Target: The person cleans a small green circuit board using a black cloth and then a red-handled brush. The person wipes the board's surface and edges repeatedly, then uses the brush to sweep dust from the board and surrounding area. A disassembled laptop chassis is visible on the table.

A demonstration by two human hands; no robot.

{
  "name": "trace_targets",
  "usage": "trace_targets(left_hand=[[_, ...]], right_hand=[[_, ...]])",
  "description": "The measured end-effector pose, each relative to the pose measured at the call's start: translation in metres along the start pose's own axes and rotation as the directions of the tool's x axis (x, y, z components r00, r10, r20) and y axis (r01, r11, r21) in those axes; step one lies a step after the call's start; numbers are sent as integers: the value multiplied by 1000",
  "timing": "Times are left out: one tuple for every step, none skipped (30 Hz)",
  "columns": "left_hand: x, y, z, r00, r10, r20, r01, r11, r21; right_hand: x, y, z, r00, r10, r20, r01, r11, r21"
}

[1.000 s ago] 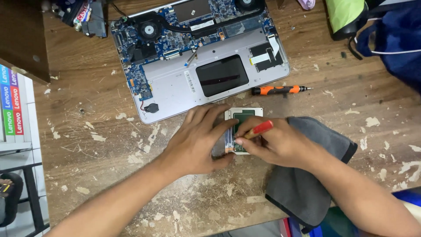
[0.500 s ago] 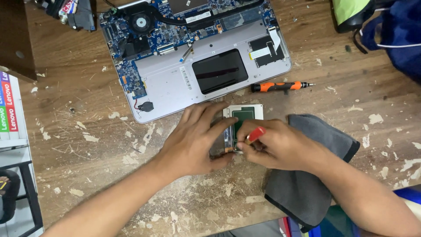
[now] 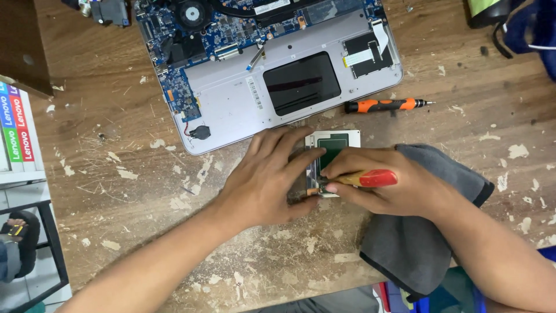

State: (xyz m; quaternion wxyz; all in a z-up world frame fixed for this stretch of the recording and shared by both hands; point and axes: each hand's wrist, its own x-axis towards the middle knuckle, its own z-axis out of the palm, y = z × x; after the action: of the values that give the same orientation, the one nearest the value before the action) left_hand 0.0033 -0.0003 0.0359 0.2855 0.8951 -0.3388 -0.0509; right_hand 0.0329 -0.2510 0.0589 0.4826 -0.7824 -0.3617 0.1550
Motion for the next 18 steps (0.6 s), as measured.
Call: trace_targets(left_hand=[[0, -1, 0, 1000, -3, 0, 3, 1000, -2], [0, -1, 0, 1000, -1, 7, 1, 1000, 4], [0, -2, 1, 1000, 1, 15, -2, 1000, 8], [-2, -6, 6, 1000, -2, 16, 2, 1000, 6], [-4, -10, 12, 1000, 18, -25, -18, 1000, 20], [-5, -13, 18, 997, 43, -64, -41, 999, 33], [-5, -13, 18, 997, 44, -61, -42, 999, 29], [-5, -14, 18, 998, 35, -50, -33, 999, 34], [-5, -14, 18, 999, 26, -39, -24, 999, 39], [-5, -13, 18, 999, 26, -39, -24, 999, 37], [-5, -13, 18, 998, 35, -55, -33, 999, 39], [-5, -13, 18, 996, 43, -73, -40, 998, 43], [-6, -13, 17, 996, 41, -75, -38, 998, 42], [-5, -14, 17, 997, 44, -70, -42, 999, 29], [-5, -14, 17, 997, 47, -65, -46, 999, 16], [-5, -14, 18, 997, 47, -65, -46, 999, 13], [-6, -14, 18, 997, 44, -67, -43, 999, 20], [-6, -14, 18, 997, 41, -69, -39, 999, 30]], right_hand=[[0, 0, 1, 1000, 1, 2, -1, 1000, 2], [0, -1, 1, 1000, 9, 1, -9, 1000, 16], [0, -1, 2, 1000, 18, 0, -18, 999, 30], [-2, 2, 5, 1000, 20, 3, -20, 999, 33], [-5, 6, 7, 1000, 7, 9, -8, 999, 32], [-8, 8, 10, 1000, -2, 11, 2, 1000, 28], [-8, 8, 8, 1000, 3, 11, -3, 1000, 29], [-8, 8, 7, 997, 59, 40, -61, 998, 28], [-8, 7, 5, 991, 116, 70, -118, 993, 26], [-11, 10, 3, 991, 118, 71, -120, 992, 27], [-14, 13, 1, 988, 140, 68, -136, 989, -51], [-16, 15, -2, 985, 158, 66, -149, 980, -130], [-12, 13, -1, 985, 158, 68, -148, 980, -130], [-9, 10, 1, 995, 84, 55, -80, 994, -80], [-6, 7, 2, 999, 12, 39, -10, 999, -31], [-4, 5, 3, 999, 14, 41, -13, 999, -31], [-3, 4, 3, 996, -44, 81, 46, 999, -18], [-1, 2, 4, 987, -105, 120, 106, 994, -2]])
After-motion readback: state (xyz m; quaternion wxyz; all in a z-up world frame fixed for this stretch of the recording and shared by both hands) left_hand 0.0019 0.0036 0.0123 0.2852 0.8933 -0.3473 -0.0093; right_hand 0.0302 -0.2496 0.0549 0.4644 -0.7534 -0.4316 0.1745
